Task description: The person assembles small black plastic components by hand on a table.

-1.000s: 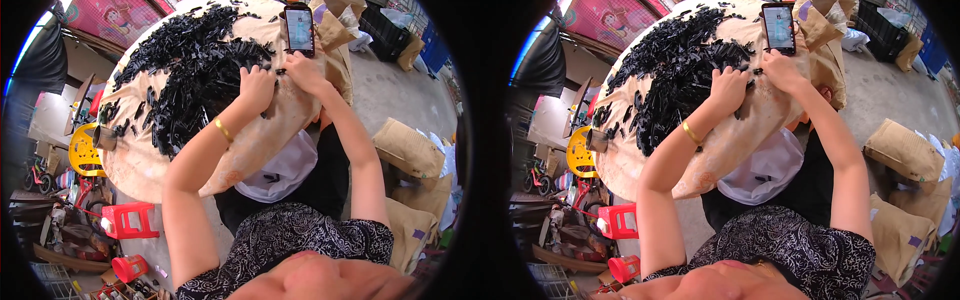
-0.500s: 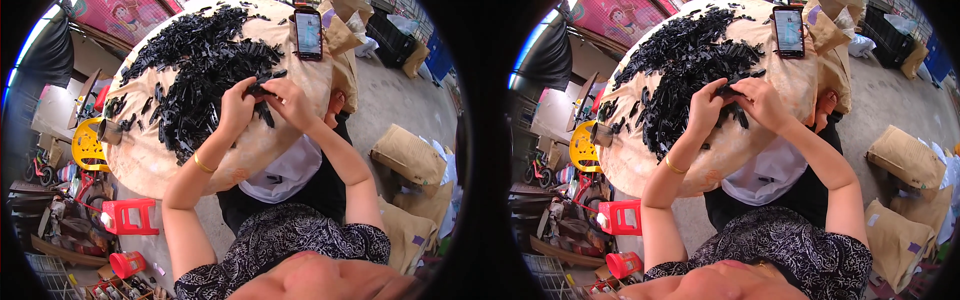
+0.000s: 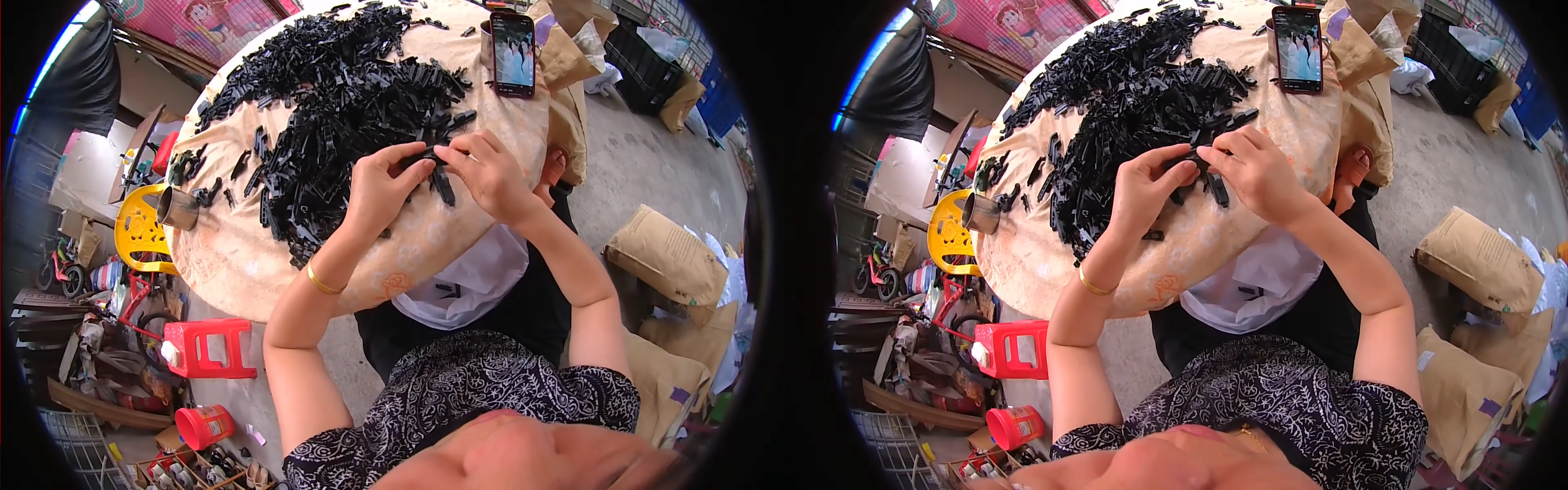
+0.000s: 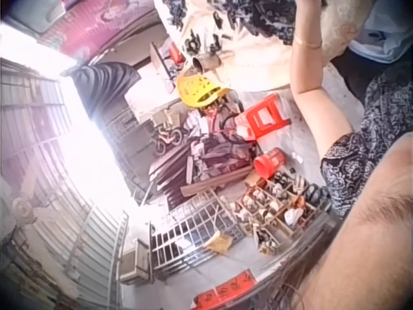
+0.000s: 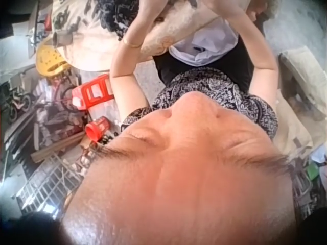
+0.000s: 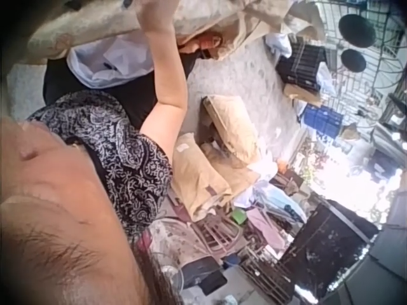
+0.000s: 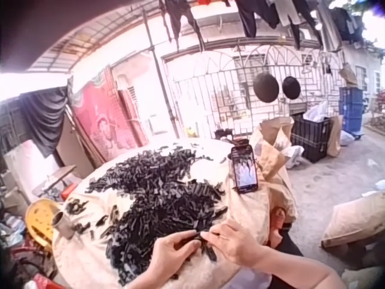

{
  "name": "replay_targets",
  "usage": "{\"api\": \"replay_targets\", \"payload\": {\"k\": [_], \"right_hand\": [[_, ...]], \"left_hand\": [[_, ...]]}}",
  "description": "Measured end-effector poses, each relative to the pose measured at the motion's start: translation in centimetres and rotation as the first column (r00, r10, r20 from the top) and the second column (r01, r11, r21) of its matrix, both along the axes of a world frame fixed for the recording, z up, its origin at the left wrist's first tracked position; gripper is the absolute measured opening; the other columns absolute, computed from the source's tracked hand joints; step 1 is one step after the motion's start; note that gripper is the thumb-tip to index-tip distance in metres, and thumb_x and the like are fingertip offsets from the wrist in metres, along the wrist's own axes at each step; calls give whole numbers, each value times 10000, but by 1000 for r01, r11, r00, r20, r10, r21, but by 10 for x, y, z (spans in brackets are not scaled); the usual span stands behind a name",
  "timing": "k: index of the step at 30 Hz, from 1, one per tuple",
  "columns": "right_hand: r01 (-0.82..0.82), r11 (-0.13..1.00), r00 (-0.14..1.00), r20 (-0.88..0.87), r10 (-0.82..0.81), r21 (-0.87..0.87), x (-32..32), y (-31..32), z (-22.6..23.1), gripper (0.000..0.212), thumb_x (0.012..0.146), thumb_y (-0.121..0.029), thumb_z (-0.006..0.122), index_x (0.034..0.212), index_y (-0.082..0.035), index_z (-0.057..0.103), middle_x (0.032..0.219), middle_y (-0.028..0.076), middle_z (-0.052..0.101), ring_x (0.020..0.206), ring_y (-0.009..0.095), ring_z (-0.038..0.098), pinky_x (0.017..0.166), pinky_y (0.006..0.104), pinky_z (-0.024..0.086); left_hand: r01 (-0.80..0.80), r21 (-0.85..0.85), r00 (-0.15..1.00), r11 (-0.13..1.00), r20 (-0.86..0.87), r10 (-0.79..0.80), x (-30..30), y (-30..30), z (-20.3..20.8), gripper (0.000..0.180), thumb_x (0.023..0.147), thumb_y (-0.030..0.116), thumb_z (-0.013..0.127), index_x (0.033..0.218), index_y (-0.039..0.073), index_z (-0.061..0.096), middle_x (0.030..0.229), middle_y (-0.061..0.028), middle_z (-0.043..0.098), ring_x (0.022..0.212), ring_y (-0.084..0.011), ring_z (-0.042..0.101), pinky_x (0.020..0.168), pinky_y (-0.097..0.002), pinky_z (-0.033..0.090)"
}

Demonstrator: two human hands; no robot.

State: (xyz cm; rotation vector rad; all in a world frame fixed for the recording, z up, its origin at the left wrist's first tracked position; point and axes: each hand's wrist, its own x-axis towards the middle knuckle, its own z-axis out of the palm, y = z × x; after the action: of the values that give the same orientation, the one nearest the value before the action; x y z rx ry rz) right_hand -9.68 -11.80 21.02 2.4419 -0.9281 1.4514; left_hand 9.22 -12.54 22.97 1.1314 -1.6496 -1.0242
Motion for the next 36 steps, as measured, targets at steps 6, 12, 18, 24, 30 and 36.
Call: {"api": "replay_targets", "payload": {"k": [6,12,18,24,30,36], "right_hand": [[-4,1000,997,-77,4,-7,-3,5,1,307,691,-71,667,996,-41,649,884,54,572,815,230,543,721,340,468],[-315,713,931,351,103,626,-10,9,3,344,750,-128,707,1055,-3,608,941,133,633,851,233,633,756,309,494],[-296,746,944,301,134,597,-15,16,11,325,747,-141,723,1022,-2,618,889,139,653,753,209,647,693,303,501],[-239,878,959,244,146,415,-22,20,5,278,724,-156,744,943,-13,649,782,134,647,699,243,639,636,311,490],[-201,717,970,235,54,667,-28,31,10,244,699,-102,748,890,14,650,813,123,666,726,189,626,662,293,477],[-237,442,960,141,241,865,-51,54,24,213,717,-181,723,835,-17,658,701,135,630,633,245,621,580,322,467]], "left_hand": [[43,25,988,999,148,-46,-4,9,9,312,787,94,705,1077,0,641,751,-14,648,649,-33,543,591,-185,449],[73,-105,995,992,69,-66,-7,10,4,327,766,29,706,1082,-11,632,798,-8,667,689,-30,566,616,-180,468],[96,-211,966,973,254,-41,-8,18,11,307,733,-25,710,1031,29,665,785,-5,671,662,-20,555,582,-179,460],[138,-318,969,938,240,-61,-13,23,8,276,733,-29,710,999,32,672,776,6,667,647,-22,549,573,-182,458],[240,-33,968,970,80,-236,-12,18,3,284,752,-25,696,1029,8,644,825,-25,663,730,-43,560,651,-200,472],[532,-116,803,839,382,-457,-4,14,12,368,751,40,683,1110,43,602,1084,-75,577,888,-194,514,724,-285,472]]}}
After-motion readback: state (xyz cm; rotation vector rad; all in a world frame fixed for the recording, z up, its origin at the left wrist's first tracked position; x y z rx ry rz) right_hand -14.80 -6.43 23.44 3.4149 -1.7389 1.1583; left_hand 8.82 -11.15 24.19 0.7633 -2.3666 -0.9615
